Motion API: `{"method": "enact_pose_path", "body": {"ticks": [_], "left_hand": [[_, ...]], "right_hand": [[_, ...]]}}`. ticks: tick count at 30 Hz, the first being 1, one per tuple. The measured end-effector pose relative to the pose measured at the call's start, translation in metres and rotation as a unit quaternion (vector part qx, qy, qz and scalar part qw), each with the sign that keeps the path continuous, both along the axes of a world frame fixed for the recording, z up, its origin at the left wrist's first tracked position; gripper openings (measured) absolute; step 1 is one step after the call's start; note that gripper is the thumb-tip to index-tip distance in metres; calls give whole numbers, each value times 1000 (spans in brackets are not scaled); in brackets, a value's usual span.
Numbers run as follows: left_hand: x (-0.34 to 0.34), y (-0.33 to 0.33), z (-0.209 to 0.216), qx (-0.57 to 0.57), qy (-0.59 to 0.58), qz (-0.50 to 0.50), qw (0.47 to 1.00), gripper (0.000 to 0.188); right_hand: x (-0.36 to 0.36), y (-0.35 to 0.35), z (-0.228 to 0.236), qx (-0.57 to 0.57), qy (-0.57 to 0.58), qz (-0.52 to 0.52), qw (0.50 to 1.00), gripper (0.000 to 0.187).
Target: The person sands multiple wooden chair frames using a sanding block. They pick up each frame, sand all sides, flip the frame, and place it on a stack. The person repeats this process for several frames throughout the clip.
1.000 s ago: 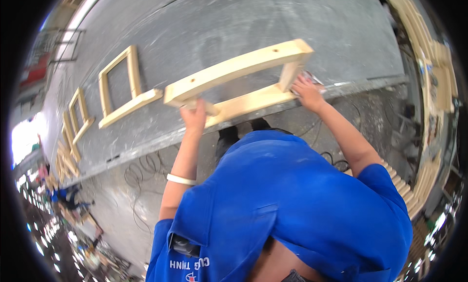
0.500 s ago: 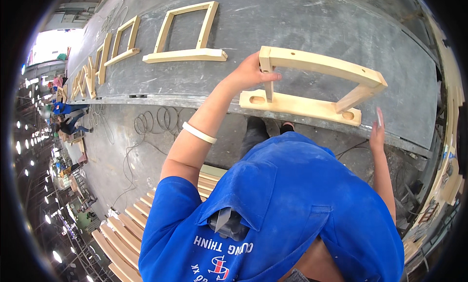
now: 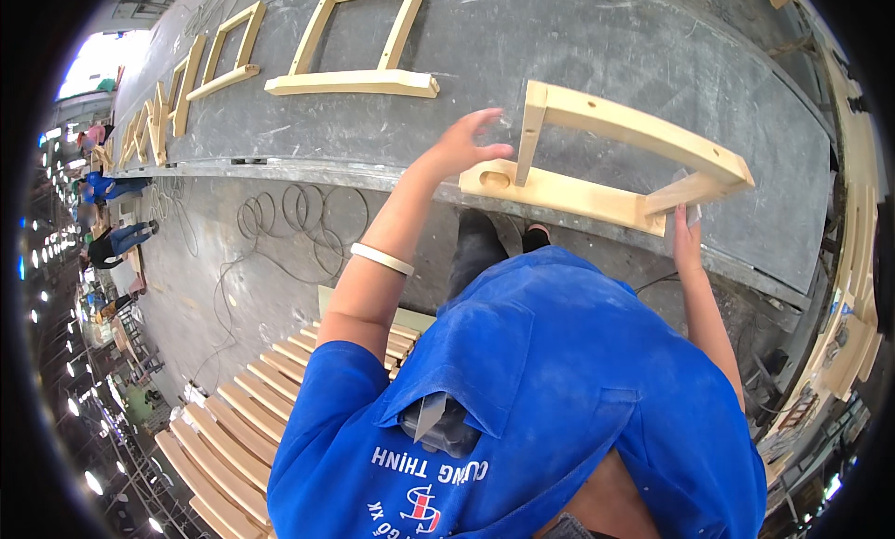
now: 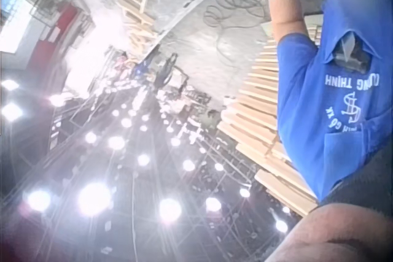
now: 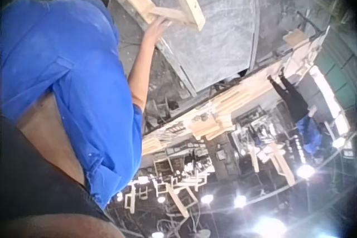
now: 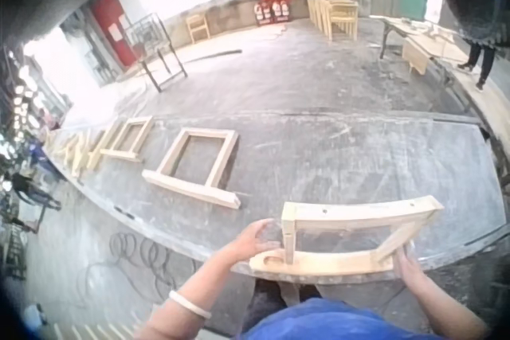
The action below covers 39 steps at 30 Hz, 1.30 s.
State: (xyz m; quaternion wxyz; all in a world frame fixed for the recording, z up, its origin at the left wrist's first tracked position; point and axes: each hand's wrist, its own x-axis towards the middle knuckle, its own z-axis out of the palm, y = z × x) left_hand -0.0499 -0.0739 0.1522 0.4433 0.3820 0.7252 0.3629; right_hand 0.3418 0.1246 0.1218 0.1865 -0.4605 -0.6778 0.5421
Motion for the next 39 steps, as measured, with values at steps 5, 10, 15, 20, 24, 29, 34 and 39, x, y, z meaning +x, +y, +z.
{"method": "enact_pose_path", "body": {"ticks": [5, 10, 15, 20, 24, 29, 34, 39], "left_hand": [[26, -55, -61, -154, 140, 24, 978, 99], [53, -70, -106, -30, 97, 148, 984, 97], [34, -75, -117, 1, -31, 156, 987, 84], [21, -76, -107, -27, -176, 137, 975, 73], [19, -74, -113, -9, -208, 142, 968, 69], [21, -48, -118, -87, -245, 204, 944, 52], [30, -3, -96, -178, -122, 212, 953, 68], [48, 15, -23, -83, 240, 68, 965, 80]], "right_hand": [[-18, 10, 2, 8, 28, -8, 1000, 45], [-27, 30, -19, 43, 14, -33, 998, 44], [-37, 45, -24, 24, -5, -41, 999, 45], [-34, 47, -29, 0, -16, -69, 997, 48], [-14, 69, -55, 12, -113, -62, 992, 50], [0, 123, -72, -13, -175, -14, 984, 52], [-28, 128, -42, 225, -36, -66, 971, 50], [-114, 78, 23, 170, -16, 57, 984, 43]]}}
